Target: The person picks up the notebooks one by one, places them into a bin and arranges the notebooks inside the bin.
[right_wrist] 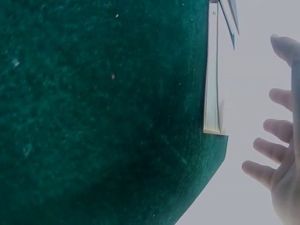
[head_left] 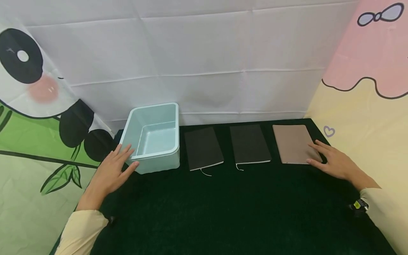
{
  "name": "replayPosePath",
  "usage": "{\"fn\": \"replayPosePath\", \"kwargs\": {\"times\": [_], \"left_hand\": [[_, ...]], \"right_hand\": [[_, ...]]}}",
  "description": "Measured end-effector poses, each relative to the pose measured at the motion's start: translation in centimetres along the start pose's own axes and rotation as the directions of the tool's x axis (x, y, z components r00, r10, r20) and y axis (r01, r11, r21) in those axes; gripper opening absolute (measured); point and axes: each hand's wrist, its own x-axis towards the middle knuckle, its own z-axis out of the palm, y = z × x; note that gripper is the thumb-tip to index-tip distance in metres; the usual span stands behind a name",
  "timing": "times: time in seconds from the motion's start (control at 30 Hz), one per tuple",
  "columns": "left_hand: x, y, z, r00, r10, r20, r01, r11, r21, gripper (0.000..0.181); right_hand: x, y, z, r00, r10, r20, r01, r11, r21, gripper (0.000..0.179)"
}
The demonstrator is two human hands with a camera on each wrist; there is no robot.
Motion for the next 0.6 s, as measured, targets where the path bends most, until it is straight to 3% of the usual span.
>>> {"fn": "replayPosePath", "kwargs": {"times": [0.3, 0.6], "left_hand": [[-0.4, -0.9, 0.4, 0.998, -0.043, 0.034, 0.045, 0.997, -0.068, 0.064], [-0.5, -1.4, 0.7, 0.997, -0.065, -0.048, 0.060, 0.993, -0.104, 0.057]], "right_hand": [[-0.3, 0.5, 0.2, 1.000, 0.023, 0.015, -0.023, 1.000, -0.003, 0.075], [-0.1, 0.8, 0.6, 0.998, 0.057, 0.037, -0.057, 0.998, 0.002, 0.075]]}}
